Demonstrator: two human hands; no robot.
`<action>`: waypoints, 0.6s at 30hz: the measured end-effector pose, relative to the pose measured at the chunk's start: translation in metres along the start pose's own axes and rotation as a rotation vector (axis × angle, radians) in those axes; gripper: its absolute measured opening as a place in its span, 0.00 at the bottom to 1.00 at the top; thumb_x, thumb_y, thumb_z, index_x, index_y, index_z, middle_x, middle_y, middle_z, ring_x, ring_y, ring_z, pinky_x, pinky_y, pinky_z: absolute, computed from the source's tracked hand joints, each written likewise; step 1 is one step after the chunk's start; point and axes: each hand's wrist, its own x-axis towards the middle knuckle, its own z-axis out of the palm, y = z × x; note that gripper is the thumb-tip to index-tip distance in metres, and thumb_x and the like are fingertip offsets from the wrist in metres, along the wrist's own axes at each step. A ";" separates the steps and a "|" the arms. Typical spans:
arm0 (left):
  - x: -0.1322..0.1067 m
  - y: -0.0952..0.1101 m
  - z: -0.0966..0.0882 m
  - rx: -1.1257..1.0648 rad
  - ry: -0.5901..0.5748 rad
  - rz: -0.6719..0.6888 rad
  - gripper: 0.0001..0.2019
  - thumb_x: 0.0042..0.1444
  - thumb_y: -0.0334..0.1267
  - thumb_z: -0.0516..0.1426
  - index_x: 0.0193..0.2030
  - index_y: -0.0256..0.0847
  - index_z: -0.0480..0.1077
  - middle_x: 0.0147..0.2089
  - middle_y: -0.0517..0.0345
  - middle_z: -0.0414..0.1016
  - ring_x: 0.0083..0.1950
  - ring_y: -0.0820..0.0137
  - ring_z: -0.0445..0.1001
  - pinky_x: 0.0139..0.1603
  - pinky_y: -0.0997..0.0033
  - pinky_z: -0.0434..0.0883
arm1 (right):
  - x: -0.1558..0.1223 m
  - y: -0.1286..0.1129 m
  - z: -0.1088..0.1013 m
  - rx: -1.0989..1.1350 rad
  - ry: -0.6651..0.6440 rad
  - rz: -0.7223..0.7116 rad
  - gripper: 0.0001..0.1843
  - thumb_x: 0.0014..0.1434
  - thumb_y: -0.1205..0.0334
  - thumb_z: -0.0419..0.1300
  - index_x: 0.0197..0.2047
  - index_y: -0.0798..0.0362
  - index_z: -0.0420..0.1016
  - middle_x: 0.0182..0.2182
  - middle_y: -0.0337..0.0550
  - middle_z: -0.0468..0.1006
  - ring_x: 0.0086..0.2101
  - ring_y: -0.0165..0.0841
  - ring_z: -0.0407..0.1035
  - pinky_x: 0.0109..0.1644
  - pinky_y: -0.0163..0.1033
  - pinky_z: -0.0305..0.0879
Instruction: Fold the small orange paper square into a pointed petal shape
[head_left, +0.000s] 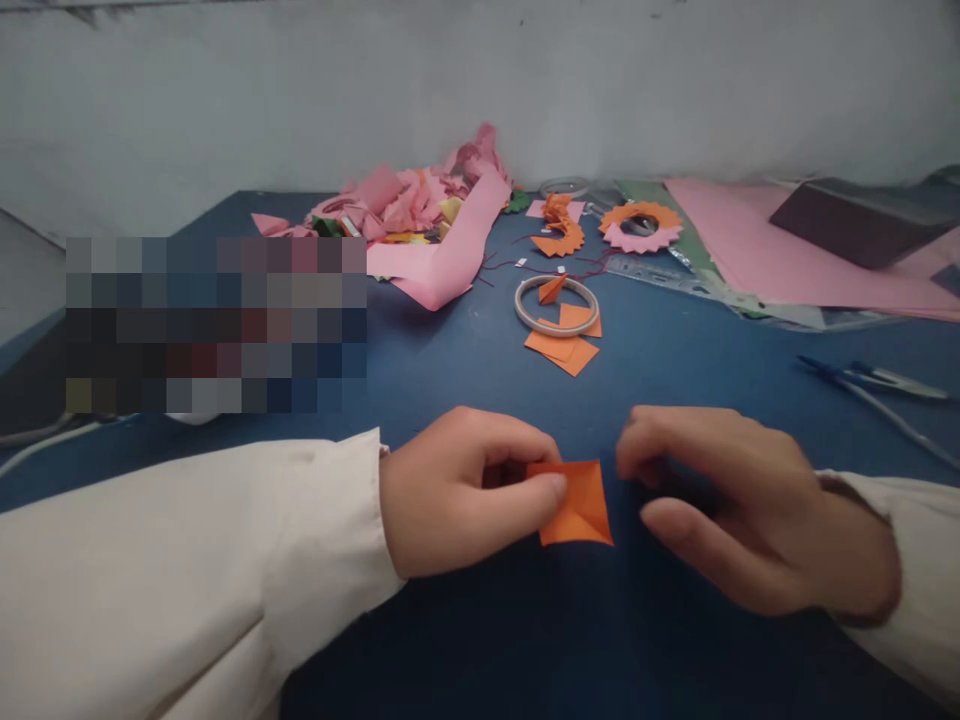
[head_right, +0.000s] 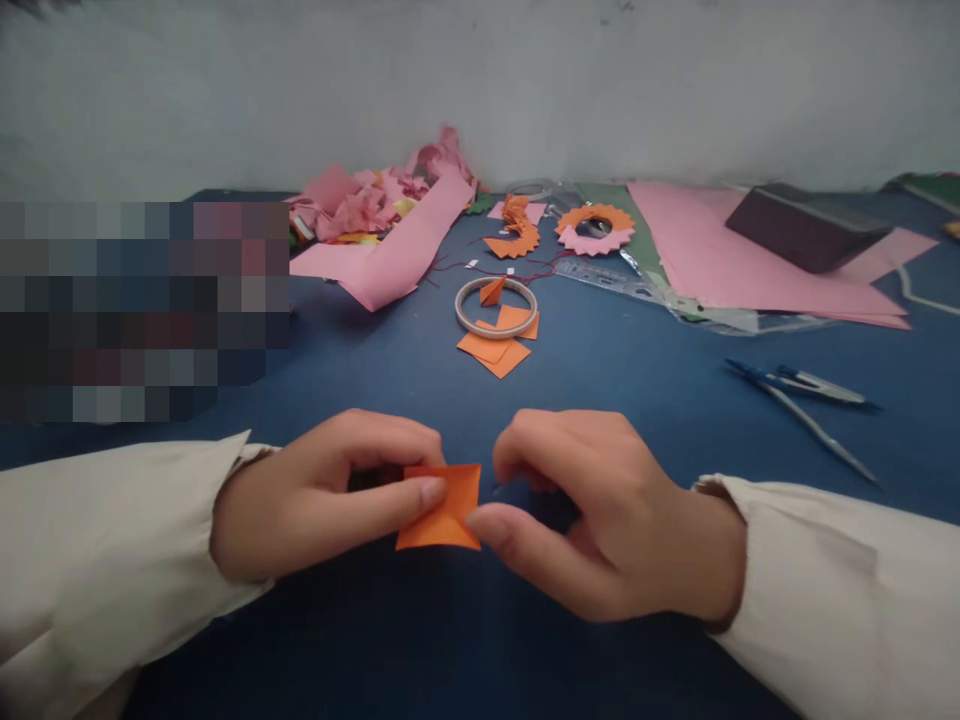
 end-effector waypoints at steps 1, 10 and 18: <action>0.000 0.000 0.001 0.041 0.002 0.028 0.11 0.52 0.32 0.52 0.19 0.36 0.60 0.20 0.66 0.56 0.23 0.80 0.55 0.22 0.79 0.54 | 0.001 -0.001 0.000 0.039 -0.019 0.040 0.09 0.63 0.57 0.50 0.35 0.53 0.62 0.23 0.36 0.66 0.22 0.24 0.59 0.25 0.31 0.57; 0.000 0.001 0.001 -0.043 0.027 -0.074 0.07 0.52 0.36 0.52 0.27 0.36 0.67 0.24 0.64 0.65 0.26 0.77 0.63 0.25 0.78 0.59 | 0.009 -0.003 0.001 0.354 -0.130 0.335 0.04 0.59 0.65 0.55 0.32 0.52 0.68 0.22 0.32 0.66 0.21 0.22 0.57 0.23 0.27 0.56; 0.000 0.002 0.003 -0.091 0.173 -0.004 0.07 0.55 0.40 0.54 0.33 0.37 0.67 0.25 0.65 0.65 0.25 0.78 0.62 0.23 0.81 0.59 | 0.010 -0.003 0.003 0.210 0.034 0.333 0.07 0.60 0.65 0.54 0.30 0.53 0.70 0.21 0.34 0.69 0.21 0.22 0.59 0.22 0.28 0.56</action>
